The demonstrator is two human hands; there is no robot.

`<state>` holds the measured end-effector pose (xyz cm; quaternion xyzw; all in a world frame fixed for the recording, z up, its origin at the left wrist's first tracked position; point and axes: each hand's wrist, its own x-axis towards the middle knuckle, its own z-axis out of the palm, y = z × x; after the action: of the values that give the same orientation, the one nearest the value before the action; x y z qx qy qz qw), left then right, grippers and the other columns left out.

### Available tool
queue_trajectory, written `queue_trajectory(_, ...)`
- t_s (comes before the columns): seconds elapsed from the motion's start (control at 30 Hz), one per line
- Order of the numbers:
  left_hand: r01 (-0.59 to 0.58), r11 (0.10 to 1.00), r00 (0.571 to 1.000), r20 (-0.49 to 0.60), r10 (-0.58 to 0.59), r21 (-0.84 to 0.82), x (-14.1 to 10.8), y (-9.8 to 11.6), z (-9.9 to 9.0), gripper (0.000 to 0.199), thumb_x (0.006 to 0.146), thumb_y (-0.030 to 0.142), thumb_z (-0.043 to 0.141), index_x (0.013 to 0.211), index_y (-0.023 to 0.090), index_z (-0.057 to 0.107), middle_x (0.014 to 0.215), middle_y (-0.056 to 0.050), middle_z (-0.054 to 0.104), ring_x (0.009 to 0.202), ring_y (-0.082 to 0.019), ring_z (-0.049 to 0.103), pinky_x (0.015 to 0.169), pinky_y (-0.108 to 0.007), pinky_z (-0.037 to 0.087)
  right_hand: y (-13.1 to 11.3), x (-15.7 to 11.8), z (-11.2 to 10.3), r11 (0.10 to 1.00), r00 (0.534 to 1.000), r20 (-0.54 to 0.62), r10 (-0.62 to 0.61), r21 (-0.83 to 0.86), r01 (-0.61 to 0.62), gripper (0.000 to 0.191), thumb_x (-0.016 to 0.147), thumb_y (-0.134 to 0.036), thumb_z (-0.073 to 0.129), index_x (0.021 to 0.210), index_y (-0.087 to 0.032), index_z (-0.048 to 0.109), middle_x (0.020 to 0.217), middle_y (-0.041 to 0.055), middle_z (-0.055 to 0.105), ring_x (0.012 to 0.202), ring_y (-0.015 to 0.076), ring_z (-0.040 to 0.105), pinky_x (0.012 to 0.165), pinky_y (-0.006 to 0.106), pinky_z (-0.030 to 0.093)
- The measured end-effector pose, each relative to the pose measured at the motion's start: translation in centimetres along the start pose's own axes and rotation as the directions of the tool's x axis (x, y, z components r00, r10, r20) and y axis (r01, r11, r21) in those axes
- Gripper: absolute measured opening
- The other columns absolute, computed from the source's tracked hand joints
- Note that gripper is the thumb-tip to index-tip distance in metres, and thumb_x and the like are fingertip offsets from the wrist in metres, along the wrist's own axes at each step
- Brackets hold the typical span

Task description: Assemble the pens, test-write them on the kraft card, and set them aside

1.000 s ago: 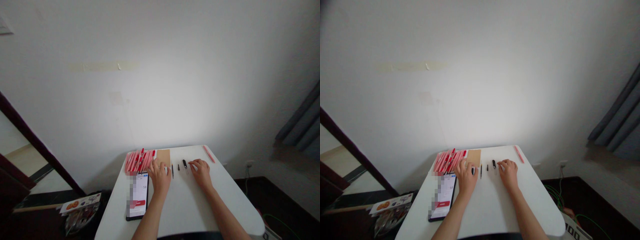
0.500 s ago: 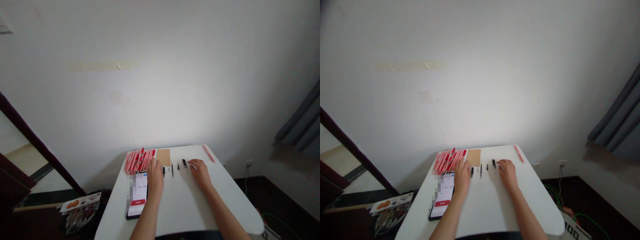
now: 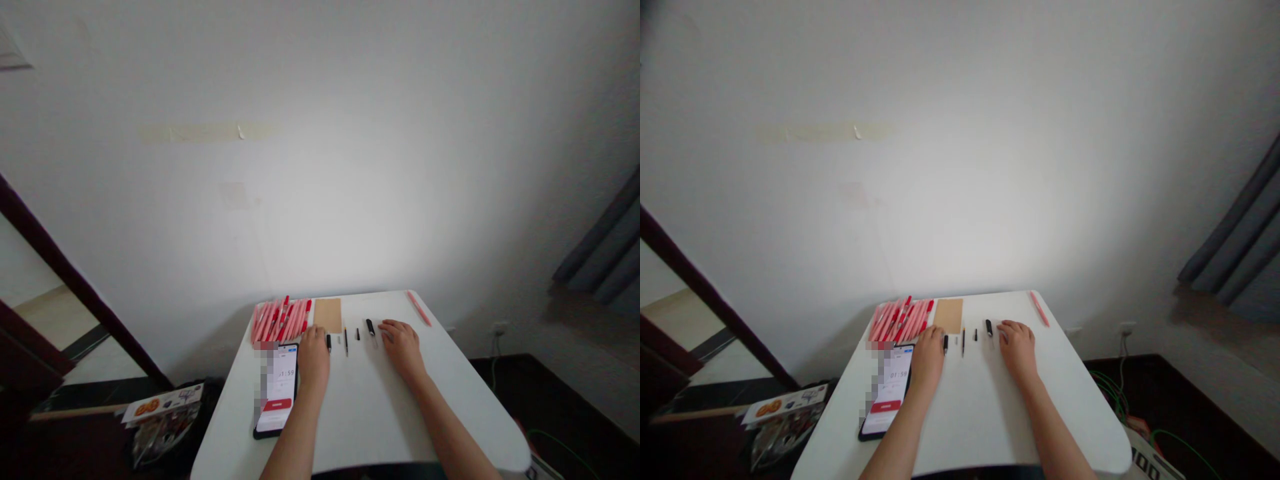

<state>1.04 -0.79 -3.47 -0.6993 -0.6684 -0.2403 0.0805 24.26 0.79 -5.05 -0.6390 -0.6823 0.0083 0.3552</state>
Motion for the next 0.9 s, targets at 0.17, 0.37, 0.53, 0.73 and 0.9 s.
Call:
queue_trajectory(0.17,0.007,1.000,1.000,0.011,-0.007,0.002,0.0,-0.1,0.2,0.032,0.084,0.005,0.040,0.106,0.016,0.061,0.111,-0.009,0.063,0.110,-0.021,0.055,0.096,-0.035,0.043,0.0,0.2,0.1,0.998,0.997,-0.056,-0.052,0.032,0.054,0.029,0.085,-0.022,0.045,0.099,-0.023,0.071,0.107,0.0065,0.070,0.103,0.0236,0.058,0.091,0.040,0.041)
queue_trajectory(0.37,0.015,1.000,1.000,0.009,-0.015,0.000,0.0,0.1,-0.3,0.032,0.085,0.006,0.040,0.105,0.016,0.062,0.111,-0.010,0.063,0.110,-0.021,0.056,0.094,-0.036,0.045,-1.6,-0.1,-0.4,0.955,0.952,-0.112,-0.286,0.043,0.292,0.023,0.088,-0.023,0.048,0.101,-0.023,0.067,0.103,0.0061,0.070,0.100,0.0211,0.058,0.101,0.044,0.034)
queue_trajectory(0.53,0.010,1.000,1.000,-0.009,-0.010,-0.007,-0.1,0.1,-0.2,0.032,0.084,0.006,0.040,0.105,0.016,0.062,0.111,-0.010,0.063,0.109,-0.021,0.056,0.093,-0.036,0.045,-3.9,-0.8,-0.6,0.937,0.934,-0.079,-0.349,-0.044,0.347,0.027,0.087,-0.015,0.049,0.101,-0.027,0.068,0.096,0.0029,0.071,0.102,0.0204,0.056,0.109,0.049,0.023)
queue_trajectory(0.73,0.007,1.000,1.000,-0.022,-0.007,0.025,-0.1,0.1,-0.2,0.031,0.085,0.006,0.040,0.103,0.016,0.063,0.110,-0.010,0.064,0.108,-0.021,0.056,0.093,-0.035,0.045,-5.1,-1.2,-0.2,0.927,0.935,-0.018,-0.354,-0.142,0.348,0.027,0.086,-0.011,0.049,0.096,-0.027,0.069,0.091,0.0023,0.071,0.106,0.0221,0.055,0.112,0.052,0.016)
queue_trajectory(0.9,0.006,0.999,1.000,-0.016,-0.005,0.042,-0.1,0.0,-0.1,0.030,0.085,0.007,0.040,0.104,0.016,0.062,0.110,-0.009,0.063,0.108,-0.021,0.056,0.093,-0.035,0.044,-5.1,-1.2,0.2,0.932,0.940,0.005,-0.342,-0.127,0.340,0.029,0.085,-0.010,0.049,0.095,-0.028,0.069,0.092,0.0025,0.071,0.107,0.0221,0.055,0.112,0.053,0.016)
